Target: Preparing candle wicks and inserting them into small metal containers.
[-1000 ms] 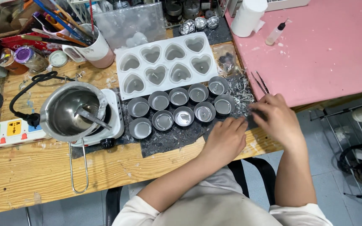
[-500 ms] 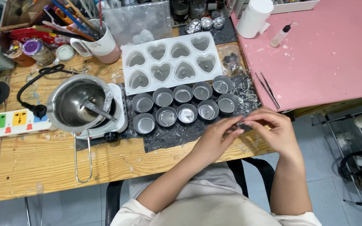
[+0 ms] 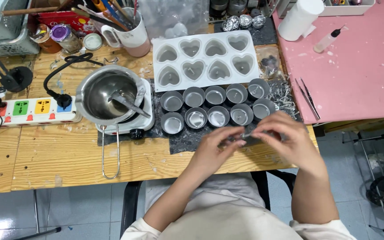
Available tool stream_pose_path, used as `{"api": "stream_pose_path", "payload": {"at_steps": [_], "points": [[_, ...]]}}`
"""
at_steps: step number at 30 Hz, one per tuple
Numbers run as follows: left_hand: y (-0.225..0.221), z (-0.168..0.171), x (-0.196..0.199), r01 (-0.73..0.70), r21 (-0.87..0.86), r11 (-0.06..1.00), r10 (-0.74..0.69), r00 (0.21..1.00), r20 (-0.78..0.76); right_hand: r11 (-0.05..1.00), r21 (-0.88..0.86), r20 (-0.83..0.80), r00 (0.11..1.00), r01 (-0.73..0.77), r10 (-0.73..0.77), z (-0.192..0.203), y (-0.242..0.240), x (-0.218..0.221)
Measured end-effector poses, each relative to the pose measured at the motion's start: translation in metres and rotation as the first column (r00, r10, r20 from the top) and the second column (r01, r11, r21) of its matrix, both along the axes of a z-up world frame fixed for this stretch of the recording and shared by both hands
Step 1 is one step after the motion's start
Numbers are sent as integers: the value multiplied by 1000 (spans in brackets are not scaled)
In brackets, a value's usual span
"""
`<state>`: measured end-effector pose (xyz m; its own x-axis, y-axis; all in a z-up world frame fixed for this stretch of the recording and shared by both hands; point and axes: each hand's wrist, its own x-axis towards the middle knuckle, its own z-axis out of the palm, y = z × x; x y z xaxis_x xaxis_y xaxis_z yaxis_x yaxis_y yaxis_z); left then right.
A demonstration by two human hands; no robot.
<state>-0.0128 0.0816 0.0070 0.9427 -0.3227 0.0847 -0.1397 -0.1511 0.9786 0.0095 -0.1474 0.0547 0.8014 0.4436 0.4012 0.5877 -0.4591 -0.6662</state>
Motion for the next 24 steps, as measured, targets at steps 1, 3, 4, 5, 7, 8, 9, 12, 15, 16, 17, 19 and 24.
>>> {"api": "stream_pose_path", "payload": {"at_steps": [1, 3, 4, 5, 7, 8, 9, 12, 15, 16, 17, 19, 24], "points": [[6, -3, 2, -2, -1, 1000, 2, 1000, -1, 1000, -1, -1, 1000, -2, 2, 2, 0, 5], [18, -9, 8, -227, 236, 945, 134, 926, 352, 993, -100, 128, 991, 60, -47, 8, 0, 15], [21, -7, 10, -227, 234, 945, 135, 926, 352, 993, -102, 128, 991, 60, -47, 13, 5, 17], [25, -4, 12, -293, 330, 897, 161, 914, 374, 985, -135, 131, 987, 105, -87, 19, 11, 19], [29, -6, 17, -358, 417, 836, 183, 897, 403, 974, -168, 143, 982, 150, -126, 27, 22, 26], [29, -11, 19, -417, 428, 801, 204, 864, 460, 971, -200, 178, 980, 130, -94, 28, 28, 29], [30, -16, 20, -476, 435, 764, 221, 828, 516, 966, -233, 212, 975, 111, -61, 30, 33, 32], [32, -25, 25, -493, 448, 746, 219, 817, 534, 942, -320, 209, 977, 99, -32, 19, 45, 43], [32, -21, 25, -501, 493, 711, 183, 809, 558, 914, -397, 178, 984, 85, -14, 13, 61, 49], [33, -21, 25, -501, 494, 710, 185, 810, 556, 914, -397, 176, 984, 83, -12, 11, 64, 50], [34, -21, 25, -485, 505, 714, 173, 821, 544, 900, -430, 170, 985, 73, 1, 8, 67, 52], [35, -20, 25, -472, 516, 715, 162, 830, 534, 885, -462, 166, 986, 64, 16, 2, 71, 56], [37, -20, 24, -498, 516, 697, 135, 798, 587, 864, -503, 169, 983, 23, 72, -11, 75, 60]]}}
